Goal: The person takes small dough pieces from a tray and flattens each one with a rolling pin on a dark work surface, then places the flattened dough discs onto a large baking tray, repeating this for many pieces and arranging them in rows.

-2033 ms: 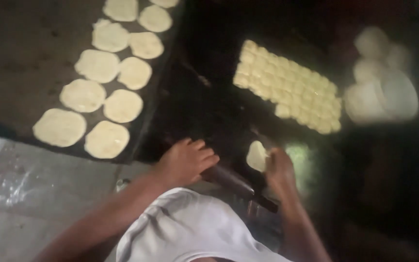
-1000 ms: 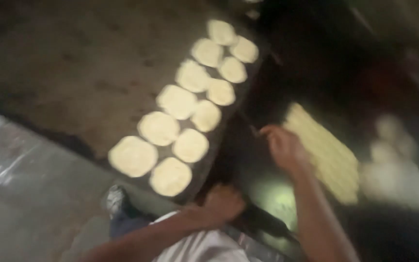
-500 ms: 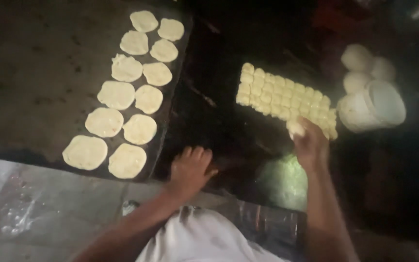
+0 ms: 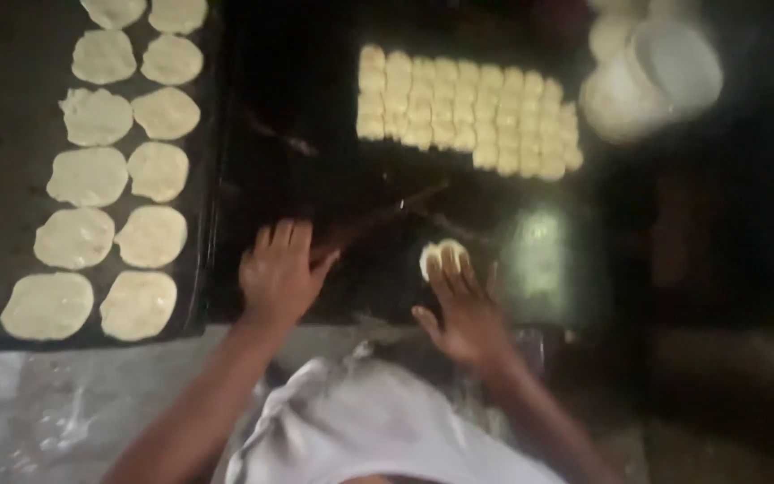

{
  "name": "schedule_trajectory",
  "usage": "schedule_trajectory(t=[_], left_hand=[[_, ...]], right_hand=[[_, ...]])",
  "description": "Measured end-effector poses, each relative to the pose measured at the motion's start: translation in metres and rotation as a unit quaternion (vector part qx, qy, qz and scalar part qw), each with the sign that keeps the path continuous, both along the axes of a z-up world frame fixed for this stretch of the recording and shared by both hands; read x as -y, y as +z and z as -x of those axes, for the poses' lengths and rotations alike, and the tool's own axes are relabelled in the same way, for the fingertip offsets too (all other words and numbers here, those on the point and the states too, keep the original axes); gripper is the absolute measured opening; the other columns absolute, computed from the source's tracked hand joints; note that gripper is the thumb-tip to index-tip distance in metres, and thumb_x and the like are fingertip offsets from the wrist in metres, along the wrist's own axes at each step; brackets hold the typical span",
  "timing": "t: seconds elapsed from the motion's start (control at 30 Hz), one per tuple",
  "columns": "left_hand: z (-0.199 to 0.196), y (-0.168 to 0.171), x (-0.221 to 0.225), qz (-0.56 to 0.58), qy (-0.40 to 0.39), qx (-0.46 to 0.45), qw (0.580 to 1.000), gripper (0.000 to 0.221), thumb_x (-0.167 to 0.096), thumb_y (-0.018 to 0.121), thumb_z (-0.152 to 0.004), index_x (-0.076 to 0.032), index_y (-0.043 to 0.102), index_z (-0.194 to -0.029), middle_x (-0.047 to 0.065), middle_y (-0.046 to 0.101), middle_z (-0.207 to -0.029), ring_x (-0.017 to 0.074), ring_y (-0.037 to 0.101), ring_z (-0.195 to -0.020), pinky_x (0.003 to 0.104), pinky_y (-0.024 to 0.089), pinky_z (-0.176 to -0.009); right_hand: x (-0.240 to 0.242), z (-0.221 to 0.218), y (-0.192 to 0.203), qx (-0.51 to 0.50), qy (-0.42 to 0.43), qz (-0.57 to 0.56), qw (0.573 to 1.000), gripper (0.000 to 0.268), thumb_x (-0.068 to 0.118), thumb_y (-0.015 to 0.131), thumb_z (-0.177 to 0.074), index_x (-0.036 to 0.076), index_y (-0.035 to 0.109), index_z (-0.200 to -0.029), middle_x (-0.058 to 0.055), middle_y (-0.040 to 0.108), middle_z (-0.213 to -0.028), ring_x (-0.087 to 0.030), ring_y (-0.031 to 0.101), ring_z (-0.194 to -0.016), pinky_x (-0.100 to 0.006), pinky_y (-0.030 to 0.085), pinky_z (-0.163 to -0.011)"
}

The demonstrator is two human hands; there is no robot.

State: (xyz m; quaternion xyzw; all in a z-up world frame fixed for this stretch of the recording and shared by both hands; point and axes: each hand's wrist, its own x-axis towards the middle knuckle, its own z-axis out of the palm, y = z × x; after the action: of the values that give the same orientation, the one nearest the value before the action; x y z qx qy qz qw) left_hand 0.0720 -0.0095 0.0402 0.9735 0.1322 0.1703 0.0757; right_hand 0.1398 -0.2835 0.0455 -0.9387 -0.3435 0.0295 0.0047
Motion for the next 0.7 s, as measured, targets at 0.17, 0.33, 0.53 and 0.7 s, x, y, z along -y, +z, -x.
schedule_trajectory(t=[0.17,0.33,0.53,0.7], left_hand=[[-0.02,-0.008,0.007,0.004,-0.06,0.091,0.994,0.053,-0.051,0.078,-0.081,-0.012,0.068,-0.115,0.006,0.066,-0.107,0.0275,0.065,-0.098,0.045,0.058,-0.078],[-0.045,0.014,0.027,0.044,-0.182,-0.071,0.98,0.059,-0.059,0.07,-0.083,-0.015,0.065,-0.122,0.009,0.062,-0.116,0.0309,0.063,-0.109,0.049,0.056,-0.081],[-0.111,0.008,0.023,0.096,-0.231,-0.119,0.961,0.051,-0.054,0.046,-0.105,-0.011,0.058,-0.13,0.015,0.057,-0.131,0.0407,0.067,-0.102,0.054,0.056,-0.081],[-0.059,0.031,0.035,0.102,-0.226,-0.157,0.956,0.05,-0.059,0.062,-0.095,-0.016,0.062,-0.121,0.011,0.061,-0.122,0.0339,0.067,-0.104,0.051,0.055,-0.085]], right_hand=[[0.014,-0.006,0.045,-0.164,-0.103,-0.105,0.975,0.068,0.051,0.059,-0.092,0.017,0.049,-0.15,-0.019,0.056,-0.144,-0.038,0.052,-0.136,-0.058,0.036,-0.113],[0.074,-0.059,0.015,0.134,-0.031,-0.317,0.939,0.02,0.021,0.063,-0.102,0.005,0.071,-0.109,-0.019,0.071,-0.111,-0.039,0.064,-0.11,-0.052,0.049,-0.098],[0.095,-0.164,-0.058,0.133,-0.064,-0.283,0.948,0.017,0.016,0.056,-0.111,0.007,0.068,-0.119,-0.022,0.071,-0.106,-0.044,0.066,-0.098,-0.053,0.051,-0.085],[0.09,-0.089,-0.038,0.153,-0.088,-0.321,0.931,0.017,0.018,0.057,-0.108,0.008,0.067,-0.116,-0.023,0.072,-0.105,-0.044,0.07,-0.094,-0.052,0.056,-0.08]])
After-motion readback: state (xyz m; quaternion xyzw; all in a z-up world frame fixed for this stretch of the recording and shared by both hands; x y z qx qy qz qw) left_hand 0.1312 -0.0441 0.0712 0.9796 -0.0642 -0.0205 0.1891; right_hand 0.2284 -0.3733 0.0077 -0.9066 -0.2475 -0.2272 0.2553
